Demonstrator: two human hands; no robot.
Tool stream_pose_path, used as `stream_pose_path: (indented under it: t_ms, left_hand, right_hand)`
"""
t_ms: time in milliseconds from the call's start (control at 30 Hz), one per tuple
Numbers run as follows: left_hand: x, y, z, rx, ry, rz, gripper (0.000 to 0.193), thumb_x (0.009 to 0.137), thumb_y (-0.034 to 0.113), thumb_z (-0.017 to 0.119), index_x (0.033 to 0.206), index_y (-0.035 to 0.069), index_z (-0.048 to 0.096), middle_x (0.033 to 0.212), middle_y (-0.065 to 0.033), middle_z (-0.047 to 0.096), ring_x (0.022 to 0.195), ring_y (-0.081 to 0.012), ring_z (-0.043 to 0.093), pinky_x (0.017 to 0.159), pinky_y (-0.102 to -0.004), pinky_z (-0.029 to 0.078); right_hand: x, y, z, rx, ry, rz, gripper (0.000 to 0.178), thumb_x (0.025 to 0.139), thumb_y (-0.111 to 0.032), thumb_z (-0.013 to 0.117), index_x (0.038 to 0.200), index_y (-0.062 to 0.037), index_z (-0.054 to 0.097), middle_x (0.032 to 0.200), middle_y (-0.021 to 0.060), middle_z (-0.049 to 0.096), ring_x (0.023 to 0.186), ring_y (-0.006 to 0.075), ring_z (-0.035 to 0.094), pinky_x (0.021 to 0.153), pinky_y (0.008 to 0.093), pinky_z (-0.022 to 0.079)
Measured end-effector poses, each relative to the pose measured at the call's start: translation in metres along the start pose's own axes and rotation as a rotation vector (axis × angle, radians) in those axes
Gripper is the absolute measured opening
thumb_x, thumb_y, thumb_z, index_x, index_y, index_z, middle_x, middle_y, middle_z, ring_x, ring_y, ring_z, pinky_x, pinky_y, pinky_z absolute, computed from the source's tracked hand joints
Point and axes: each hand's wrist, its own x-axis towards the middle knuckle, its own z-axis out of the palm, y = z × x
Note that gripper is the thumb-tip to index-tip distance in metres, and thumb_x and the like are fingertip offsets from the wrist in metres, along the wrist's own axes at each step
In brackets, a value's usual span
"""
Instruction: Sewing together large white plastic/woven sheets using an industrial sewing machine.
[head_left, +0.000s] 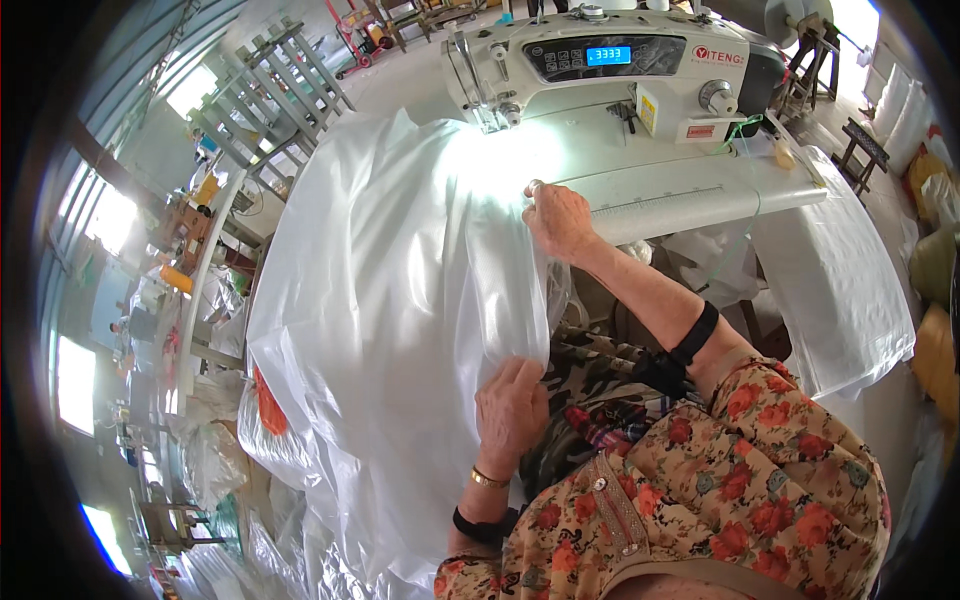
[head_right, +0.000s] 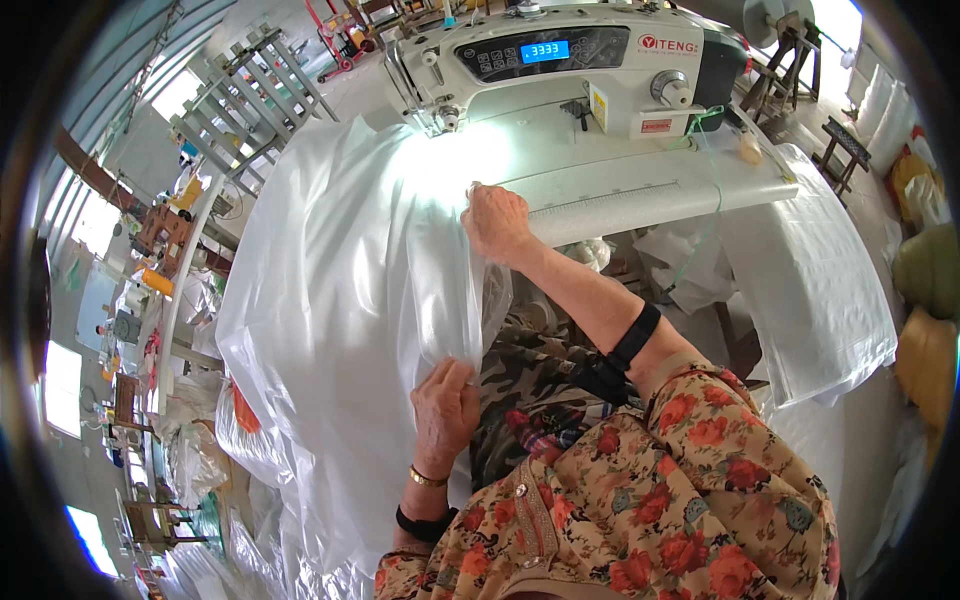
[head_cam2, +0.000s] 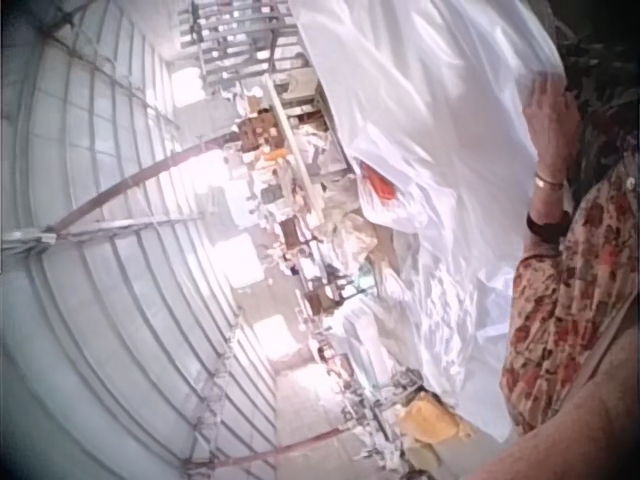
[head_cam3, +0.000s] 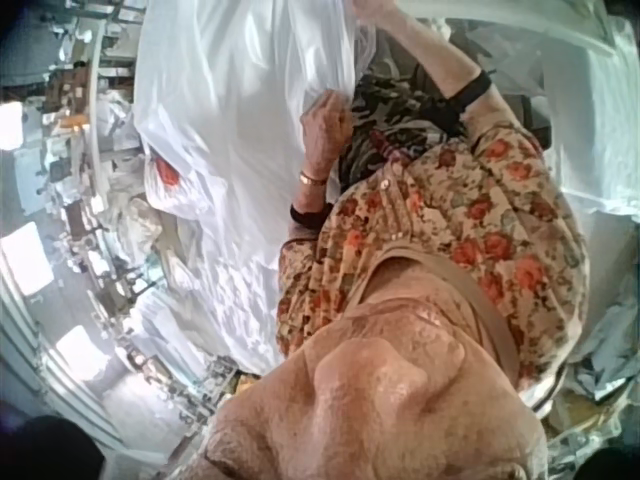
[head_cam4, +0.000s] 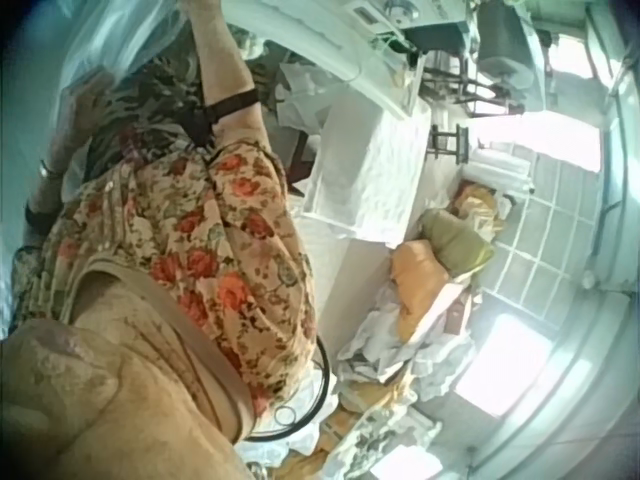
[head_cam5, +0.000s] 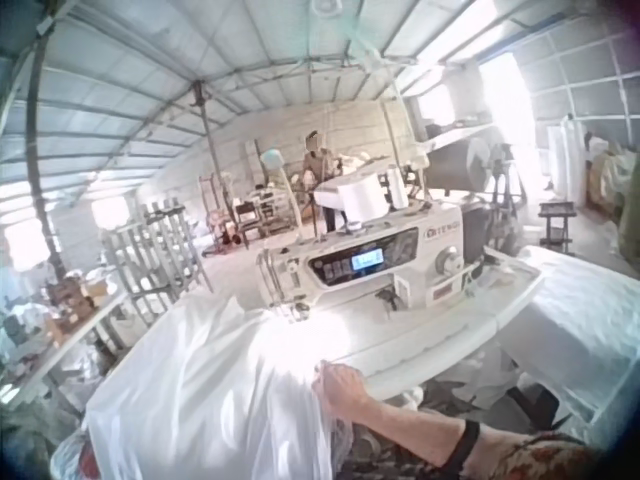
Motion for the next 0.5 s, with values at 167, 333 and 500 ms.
stream_pose_path:
  t_ms: [167, 333, 500]
  left_hand:
    - [-0.002, -0.003, 0.003, 0.102, -0.066, 0.000, 0.011, 0.070, -0.003, 0.054, 0.079, 0.002, 0.053, 0.073, -0.0129, 0.051, 0.069, -0.0342, 0.056, 0.059, -0.0428, 0.044]
    - [-0.004, -0.010, 0.004, 0.183, -0.110, 0.053, 0.010, 0.069, -0.003, 0.056, 0.077, 0.003, 0.053, 0.074, -0.0113, 0.050, 0.070, -0.0322, 0.056, 0.059, -0.0423, 0.044]
    - [0.002, -0.007, 0.011, 0.208, -0.139, 0.111, 0.011, 0.069, -0.001, 0.059, 0.074, 0.004, 0.050, 0.072, -0.0105, 0.048, 0.068, -0.0311, 0.055, 0.058, -0.0420, 0.044]
  right_hand:
    - [-0.003, -0.002, -0.007, -0.149, -0.134, -0.050, 0.019, 0.084, -0.013, 0.057, 0.094, 0.0016, 0.062, 0.084, 0.0197, 0.067, 0.085, 0.0355, 0.067, 0.085, 0.0465, 0.049]
    - [-0.002, -0.018, -0.020, -0.444, -0.309, -0.283, 0.015, 0.076, 0.002, 0.057, 0.086, 0.0011, 0.067, 0.082, 0.0181, 0.068, 0.086, 0.0338, 0.068, 0.107, 0.0558, 0.033]
    - [0.004, -0.020, -0.019, -0.424, -0.343, -0.346, 0.013, 0.071, 0.005, 0.059, 0.080, 0.0023, 0.068, 0.080, 0.0172, 0.067, 0.086, 0.0310, 0.069, 0.109, 0.0553, 0.032]
